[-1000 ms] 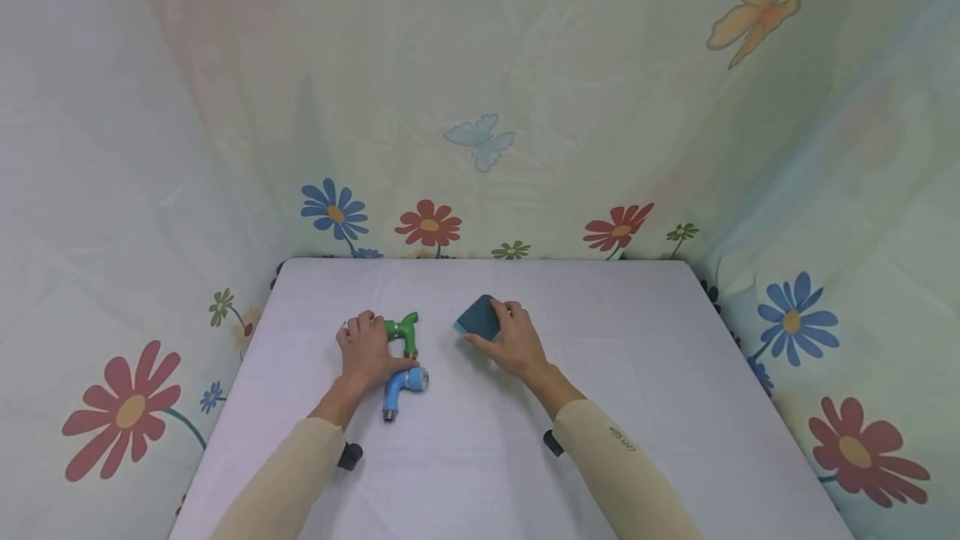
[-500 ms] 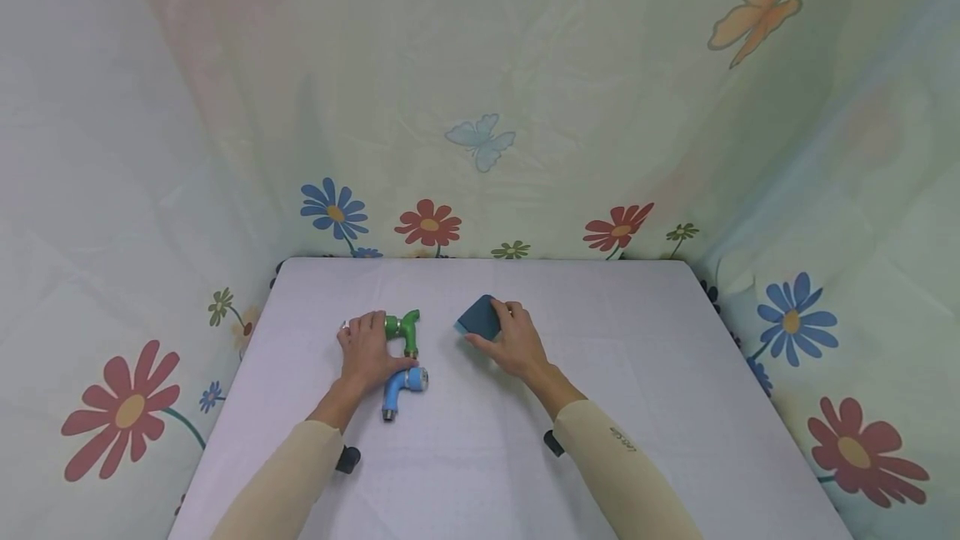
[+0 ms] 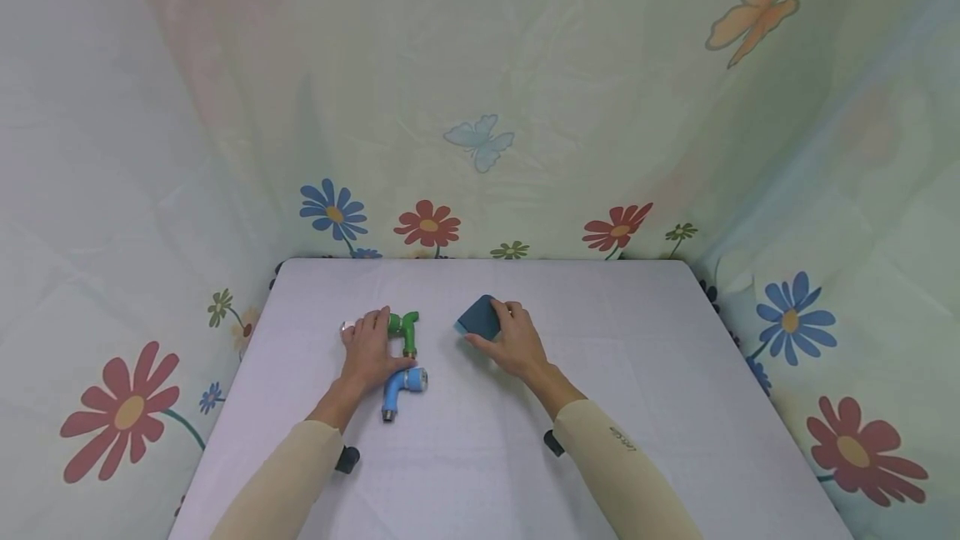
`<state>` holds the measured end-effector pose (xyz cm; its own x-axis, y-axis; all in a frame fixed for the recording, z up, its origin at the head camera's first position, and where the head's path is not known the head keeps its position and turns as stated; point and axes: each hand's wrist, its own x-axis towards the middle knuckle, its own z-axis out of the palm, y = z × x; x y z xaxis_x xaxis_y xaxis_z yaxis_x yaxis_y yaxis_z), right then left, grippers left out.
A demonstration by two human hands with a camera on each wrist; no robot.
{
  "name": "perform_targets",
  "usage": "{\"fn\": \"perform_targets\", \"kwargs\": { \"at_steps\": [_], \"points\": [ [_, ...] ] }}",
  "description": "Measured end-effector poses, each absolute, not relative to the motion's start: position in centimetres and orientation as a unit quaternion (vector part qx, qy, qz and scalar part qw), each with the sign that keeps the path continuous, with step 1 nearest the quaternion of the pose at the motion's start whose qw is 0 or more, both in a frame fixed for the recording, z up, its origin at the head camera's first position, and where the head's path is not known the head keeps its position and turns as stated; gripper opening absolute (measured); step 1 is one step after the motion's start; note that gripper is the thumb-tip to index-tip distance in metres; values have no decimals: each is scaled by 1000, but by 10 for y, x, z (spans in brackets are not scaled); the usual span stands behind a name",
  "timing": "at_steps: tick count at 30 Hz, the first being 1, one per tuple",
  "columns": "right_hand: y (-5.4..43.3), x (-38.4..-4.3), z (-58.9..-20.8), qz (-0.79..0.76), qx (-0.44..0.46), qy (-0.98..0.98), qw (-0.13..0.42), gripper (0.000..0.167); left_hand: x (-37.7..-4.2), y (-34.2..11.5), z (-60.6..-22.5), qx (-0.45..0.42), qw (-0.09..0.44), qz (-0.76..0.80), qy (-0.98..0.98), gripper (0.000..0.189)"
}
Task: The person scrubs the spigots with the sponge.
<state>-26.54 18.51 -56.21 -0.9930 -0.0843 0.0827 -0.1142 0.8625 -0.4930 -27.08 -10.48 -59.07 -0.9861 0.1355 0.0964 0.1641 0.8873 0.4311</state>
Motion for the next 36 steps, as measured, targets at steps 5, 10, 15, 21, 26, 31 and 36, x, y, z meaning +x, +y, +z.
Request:
{"fn": "perform_targets", "kwargs": {
  "at_steps": [5, 10, 15, 21, 26, 31, 36],
  "points": [
    [185, -265, -561, 257, 47, -965, 26, 94, -270, -105, -590, -96, 35, -248, -963, 116],
    [184, -265, -560, 258, 46, -965, 26, 95, -269, -106, -590, -102, 23, -264, -959, 117],
    [185, -266, -562, 255, 50, -965, 28, 94, -268, -106, -589, -102, 16, -297, -949, 116],
    [185, -266, -564, 255, 54, -965, 28, 94, -267, -104, -588, -106, 19, -317, -942, 115],
    [184, -266, -565, 258, 54, -964, 25, 93, -266, -100, -585, -121, 13, -336, -934, 113],
    [183, -265, -564, 264, 59, -963, 17, 94, -266, -96, -583, -147, 8, -353, -924, 112],
    [183, -264, -563, 264, 61, -963, 17, 95, -266, -92, -581, -155, 4, -350, -924, 113]
  ]
}}
